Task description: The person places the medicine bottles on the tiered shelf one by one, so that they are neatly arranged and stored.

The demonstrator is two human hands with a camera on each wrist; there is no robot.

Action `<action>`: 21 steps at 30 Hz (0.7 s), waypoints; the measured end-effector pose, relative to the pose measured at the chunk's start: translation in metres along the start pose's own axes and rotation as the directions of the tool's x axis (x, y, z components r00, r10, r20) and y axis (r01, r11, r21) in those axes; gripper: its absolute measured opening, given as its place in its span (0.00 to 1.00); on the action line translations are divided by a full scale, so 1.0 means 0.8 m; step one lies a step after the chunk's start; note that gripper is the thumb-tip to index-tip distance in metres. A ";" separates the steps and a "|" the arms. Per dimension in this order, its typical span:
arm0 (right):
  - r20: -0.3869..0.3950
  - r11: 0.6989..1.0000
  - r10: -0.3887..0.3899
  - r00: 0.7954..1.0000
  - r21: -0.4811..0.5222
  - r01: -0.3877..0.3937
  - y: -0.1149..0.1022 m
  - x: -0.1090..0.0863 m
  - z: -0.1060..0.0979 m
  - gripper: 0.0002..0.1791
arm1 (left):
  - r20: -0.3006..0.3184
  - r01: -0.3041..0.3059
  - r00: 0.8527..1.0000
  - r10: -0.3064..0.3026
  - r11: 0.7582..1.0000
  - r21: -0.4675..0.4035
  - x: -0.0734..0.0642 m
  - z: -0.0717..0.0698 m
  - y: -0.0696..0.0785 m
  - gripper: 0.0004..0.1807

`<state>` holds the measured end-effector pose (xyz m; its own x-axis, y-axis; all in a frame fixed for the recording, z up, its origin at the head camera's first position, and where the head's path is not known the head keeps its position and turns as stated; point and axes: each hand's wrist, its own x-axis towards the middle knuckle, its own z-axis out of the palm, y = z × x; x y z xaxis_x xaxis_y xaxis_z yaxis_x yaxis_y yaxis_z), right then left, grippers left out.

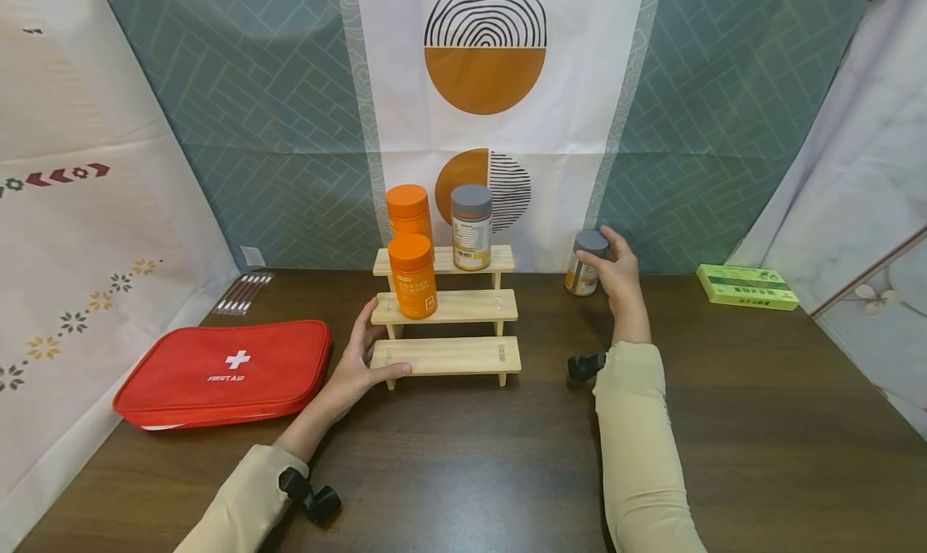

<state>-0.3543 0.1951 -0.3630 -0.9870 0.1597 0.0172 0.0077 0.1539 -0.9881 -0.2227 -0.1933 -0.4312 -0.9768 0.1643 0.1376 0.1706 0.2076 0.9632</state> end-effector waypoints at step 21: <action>-0.078 0.999 0.021 0.997 0.035 -0.018 0.010 0.005 0.009 0.36 | 0.007 -0.021 1.000 0.021 1.000 -0.019 0.000 0.000 -0.001 0.61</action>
<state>-0.3591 0.1899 -0.3722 -0.9711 0.2387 0.0084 0.0202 0.1171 -0.9929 -0.2224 -0.1935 -0.4316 -0.9721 0.1753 0.1561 0.1883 0.1857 0.9644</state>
